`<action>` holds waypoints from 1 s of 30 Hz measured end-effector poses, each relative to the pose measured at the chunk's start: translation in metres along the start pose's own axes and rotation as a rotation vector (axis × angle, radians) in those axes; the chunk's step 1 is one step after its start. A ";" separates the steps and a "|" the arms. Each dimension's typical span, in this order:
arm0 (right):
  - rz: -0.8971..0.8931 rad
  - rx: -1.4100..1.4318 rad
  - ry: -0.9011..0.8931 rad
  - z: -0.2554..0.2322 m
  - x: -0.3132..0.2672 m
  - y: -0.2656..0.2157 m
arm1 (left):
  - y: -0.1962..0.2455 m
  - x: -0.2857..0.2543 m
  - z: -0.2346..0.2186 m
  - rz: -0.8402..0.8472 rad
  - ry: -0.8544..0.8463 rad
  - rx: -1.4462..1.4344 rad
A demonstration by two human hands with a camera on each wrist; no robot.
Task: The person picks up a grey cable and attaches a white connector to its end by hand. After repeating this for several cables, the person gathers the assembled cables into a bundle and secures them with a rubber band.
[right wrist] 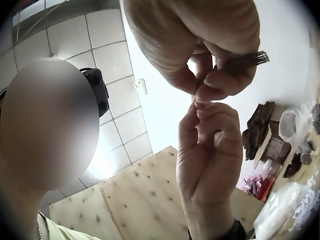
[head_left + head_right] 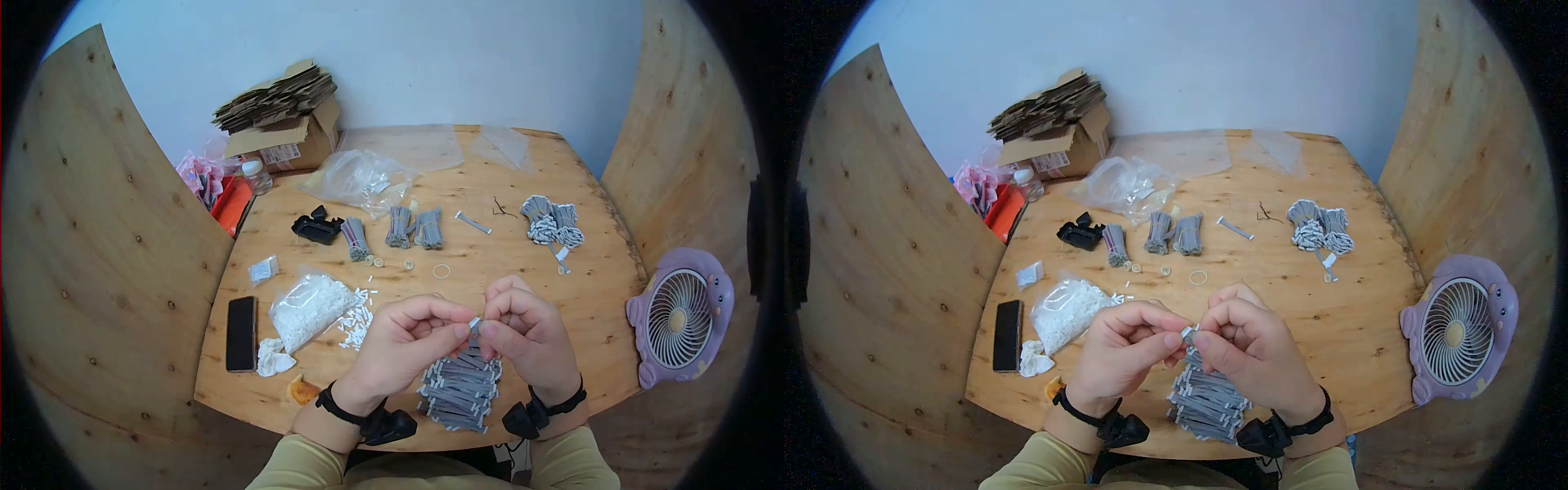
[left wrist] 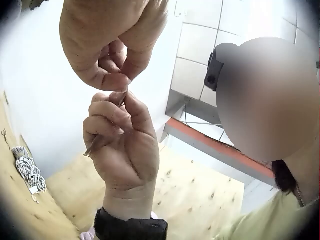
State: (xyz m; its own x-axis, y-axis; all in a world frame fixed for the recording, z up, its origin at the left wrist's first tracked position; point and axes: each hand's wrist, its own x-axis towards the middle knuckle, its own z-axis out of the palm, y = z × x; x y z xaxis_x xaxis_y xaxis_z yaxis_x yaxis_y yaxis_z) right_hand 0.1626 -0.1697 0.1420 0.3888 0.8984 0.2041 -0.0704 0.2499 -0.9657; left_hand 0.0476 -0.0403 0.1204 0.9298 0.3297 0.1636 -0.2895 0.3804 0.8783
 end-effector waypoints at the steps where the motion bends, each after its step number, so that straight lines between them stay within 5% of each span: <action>1: 0.008 -0.002 -0.014 -0.001 0.000 -0.001 | 0.000 0.000 0.000 -0.015 -0.003 -0.038; 9: -0.004 -0.030 0.002 0.002 -0.001 -0.001 | 0.003 0.002 0.002 -0.092 0.029 -0.199; 18: -0.023 -0.018 0.012 0.000 0.000 0.003 | 0.000 -0.001 0.010 0.046 0.065 0.058; 21: -0.018 -0.015 0.012 0.000 0.000 0.004 | -0.001 -0.002 0.010 0.209 0.069 0.367; 30: 0.052 0.032 -0.062 -0.008 0.000 -0.006 | 0.002 0.001 0.002 -0.044 0.004 -0.022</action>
State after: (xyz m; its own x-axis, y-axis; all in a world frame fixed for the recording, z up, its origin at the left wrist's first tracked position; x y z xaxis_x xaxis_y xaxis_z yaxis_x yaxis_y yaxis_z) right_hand 0.1703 -0.1743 0.1466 0.3259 0.9310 0.1643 -0.1188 0.2127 -0.9699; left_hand 0.0480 -0.0408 0.1236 0.9407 0.3160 0.1229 -0.2531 0.4133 0.8747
